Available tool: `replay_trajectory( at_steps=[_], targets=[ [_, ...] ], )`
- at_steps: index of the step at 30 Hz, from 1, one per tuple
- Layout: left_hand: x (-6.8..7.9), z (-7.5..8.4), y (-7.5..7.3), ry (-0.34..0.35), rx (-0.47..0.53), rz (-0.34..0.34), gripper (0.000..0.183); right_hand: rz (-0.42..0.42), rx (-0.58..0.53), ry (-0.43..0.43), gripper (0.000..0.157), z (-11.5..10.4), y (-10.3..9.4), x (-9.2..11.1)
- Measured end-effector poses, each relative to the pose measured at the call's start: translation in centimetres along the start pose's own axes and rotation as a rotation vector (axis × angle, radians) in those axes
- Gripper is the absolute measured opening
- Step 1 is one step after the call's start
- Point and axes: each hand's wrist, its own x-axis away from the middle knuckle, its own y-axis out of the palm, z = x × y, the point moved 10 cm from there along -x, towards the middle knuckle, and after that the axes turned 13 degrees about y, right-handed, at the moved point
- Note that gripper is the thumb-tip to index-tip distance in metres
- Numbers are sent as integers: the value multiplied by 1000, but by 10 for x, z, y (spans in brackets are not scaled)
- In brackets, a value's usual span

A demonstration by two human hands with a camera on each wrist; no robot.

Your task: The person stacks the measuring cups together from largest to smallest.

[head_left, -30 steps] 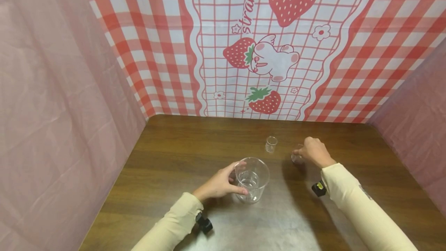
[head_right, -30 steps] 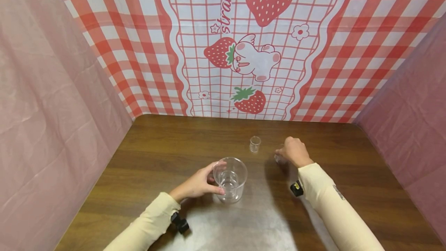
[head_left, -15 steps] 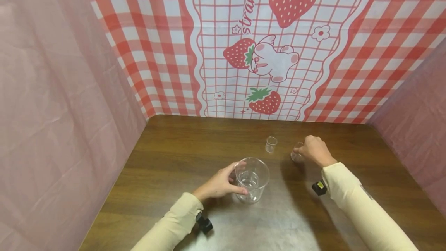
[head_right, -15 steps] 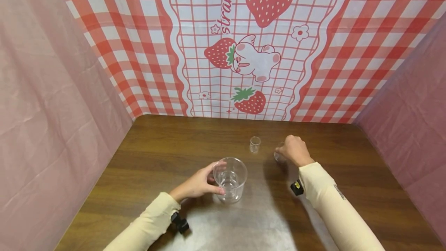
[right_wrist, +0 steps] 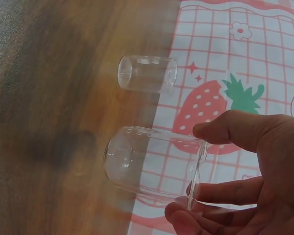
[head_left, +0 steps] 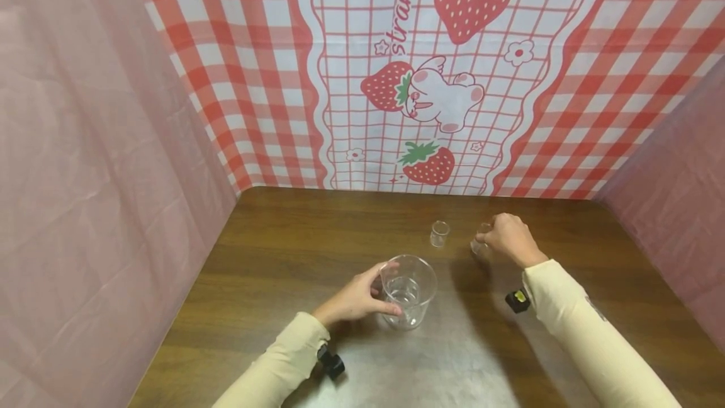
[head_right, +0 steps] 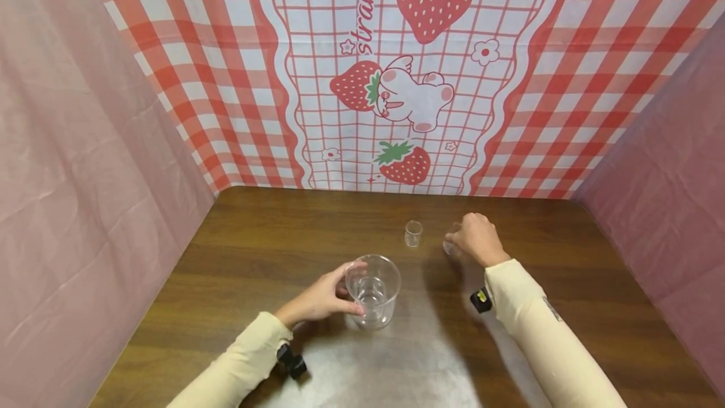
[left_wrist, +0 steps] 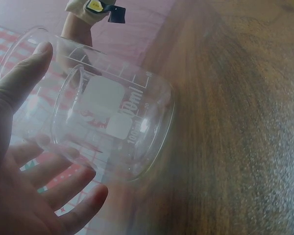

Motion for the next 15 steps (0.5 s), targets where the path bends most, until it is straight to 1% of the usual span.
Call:
replay_trajectory(
  at_steps=[8, 15],
  targets=[
    [0, 0, 0, 10, 2, -3, 86, -4, -17, 3, 38, -6, -6, 3],
    [0, 0, 0, 11, 13, -1, 86, 16, -42, -14, 37, -16, -17, 8]
  ],
)
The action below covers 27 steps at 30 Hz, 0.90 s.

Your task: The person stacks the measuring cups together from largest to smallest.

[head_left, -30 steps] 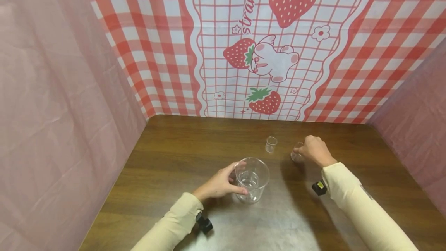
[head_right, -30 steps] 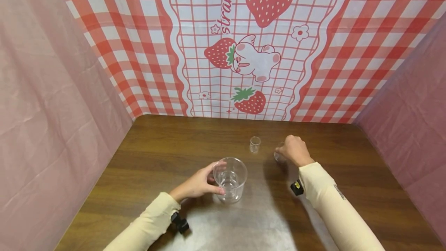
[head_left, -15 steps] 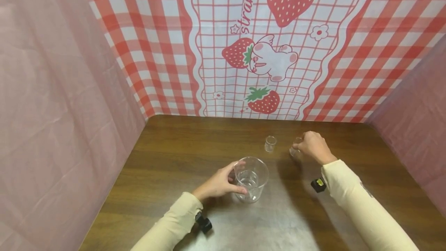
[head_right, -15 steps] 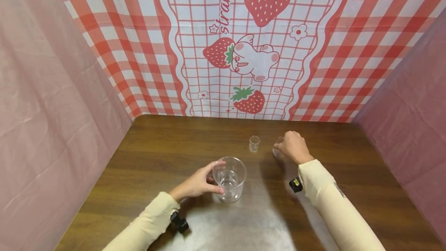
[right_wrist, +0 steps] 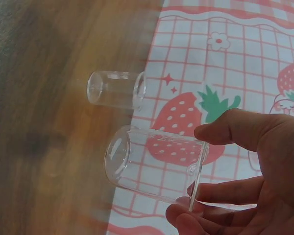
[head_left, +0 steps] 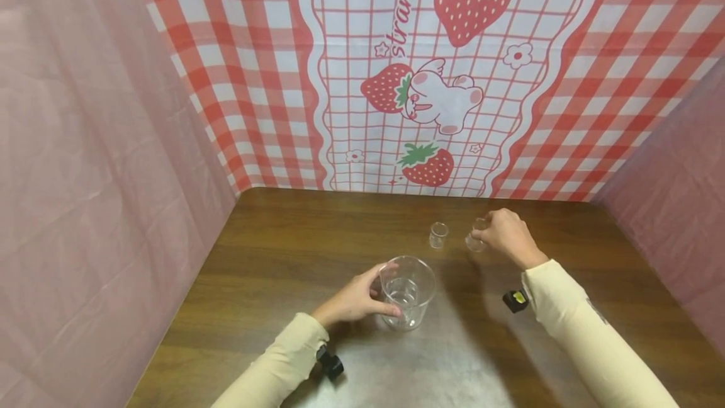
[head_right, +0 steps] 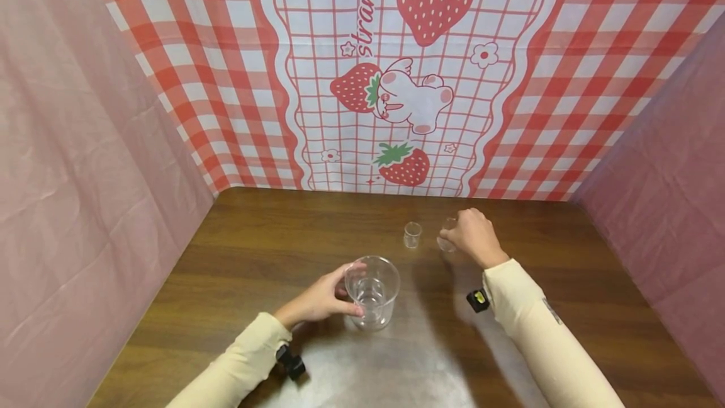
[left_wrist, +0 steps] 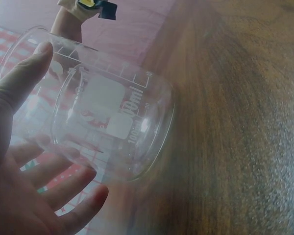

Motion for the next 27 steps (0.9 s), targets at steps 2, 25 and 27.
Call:
replay_trajectory(
  at_steps=[2, 25, 27],
  targets=[
    [0, 0, 0, -1, 2, 3, 86, 0, -1, -4, 39, -3, -1, 1],
    [1, -1, 0, 6, -2, 2, 87, 70, -5, -84, 49, -42, -22, 24],
    [1, -1, 0, 7, -3, 1, 87, 74, -5, -92, 49, -46, -24, 26]
  ],
)
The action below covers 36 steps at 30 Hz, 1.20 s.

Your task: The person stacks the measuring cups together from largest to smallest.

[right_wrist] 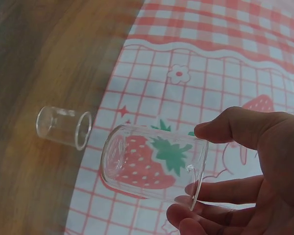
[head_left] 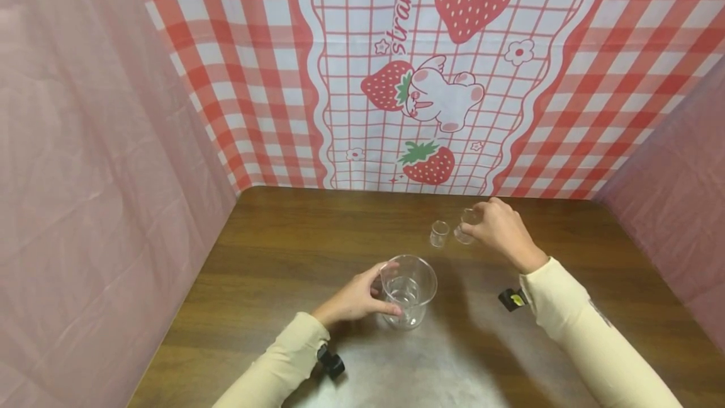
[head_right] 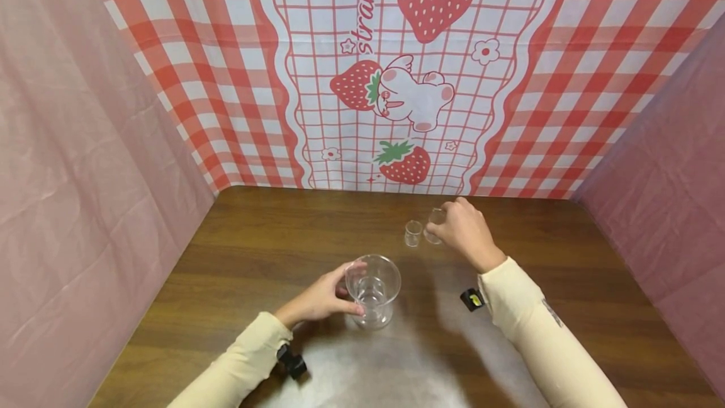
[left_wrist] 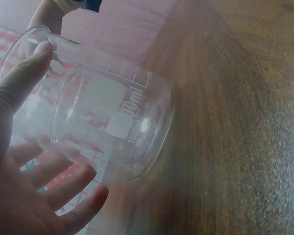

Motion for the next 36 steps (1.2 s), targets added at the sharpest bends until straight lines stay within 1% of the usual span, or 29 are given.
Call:
replay_trajectory(
  at_steps=[6, 13, 19, 30, 36],
  targets=[
    [0, 0, 0, 3, 2, 1, 86, 12, -7, -9, 51, -9, -6, 5],
    [0, -2, 2, 4, 5, 0, 86, 20, -15, -22, 48, -19, -12, 12],
    [0, -3, 3, -3, 8, -1, 86, 16, -7, -33, 48, -26, -15, 17],
    [1, 1, 1, -1, 11, -2, 85, 43, -15, -104, 43, -43, -24, 26],
    [0, 1, 0, 0, -4, 0, 85, 40, -8, -123, 43, -52, -30, 30]
  ],
)
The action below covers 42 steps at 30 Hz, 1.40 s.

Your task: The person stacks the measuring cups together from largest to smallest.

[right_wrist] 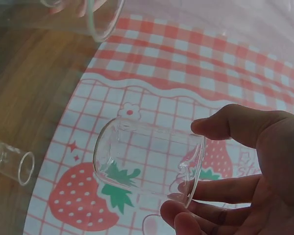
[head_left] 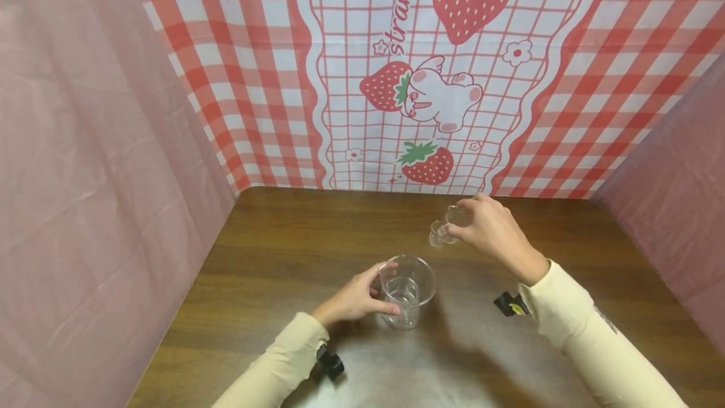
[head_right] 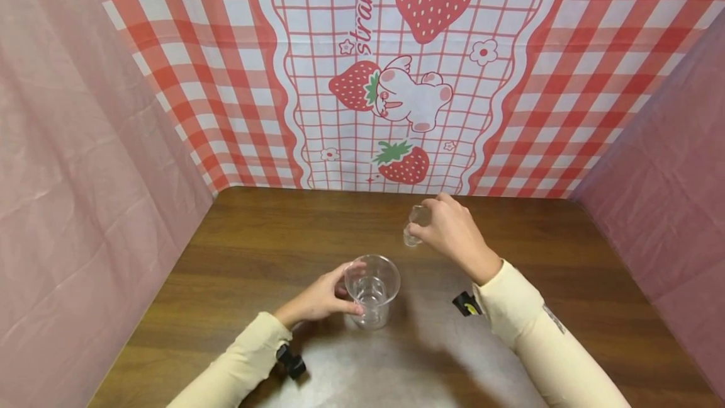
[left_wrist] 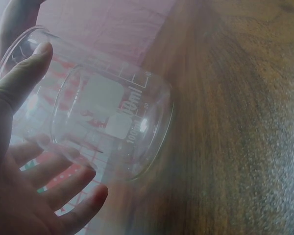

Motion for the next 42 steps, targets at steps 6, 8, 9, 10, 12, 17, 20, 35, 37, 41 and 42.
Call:
replay_trajectory(
  at_steps=[6, 8, 9, 10, 12, 17, 20, 35, 37, 41, 42],
  targets=[
    [-1, 0, 0, 6, -5, -1, 84, -9, -13, -17, 43, -9, -4, 4],
    [-1, 0, 0, 6, -5, -3, 84, -10, -19, -21, 42, -11, -4, 6],
    [-1, -1, 0, 7, -5, -3, 84, -9, -21, -23, 42, -12, -5, 7],
    [-1, -1, 0, 6, -3, -4, 84, -8, -25, -26, 42, -13, -5, 7],
    [-1, -1, 0, 8, -2, -4, 84, -7, -31, -32, 41, -15, -5, 9],
    [-1, -2, 0, 10, -6, -4, 85, -6, -46, -42, 41, -20, -6, 11],
    [-1, -2, 0, 13, -11, -3, 85, -15, -53, -44, 40, -23, -5, 13],
    [-1, -3, 0, 15, -5, -5, 84, -36, -78, -73, 43, -35, -2, 22],
    [-1, -3, 0, 15, -1, -5, 84, -44, -86, -82, 42, -37, 0, 24],
    [-1, -3, 0, 19, 6, -2, 84, -69, -96, -91, 42, -40, 5, 27],
    [-1, -3, 0, 20, 7, -1, 84, -72, -96, -94, 42, -41, 6, 27]
  ],
)
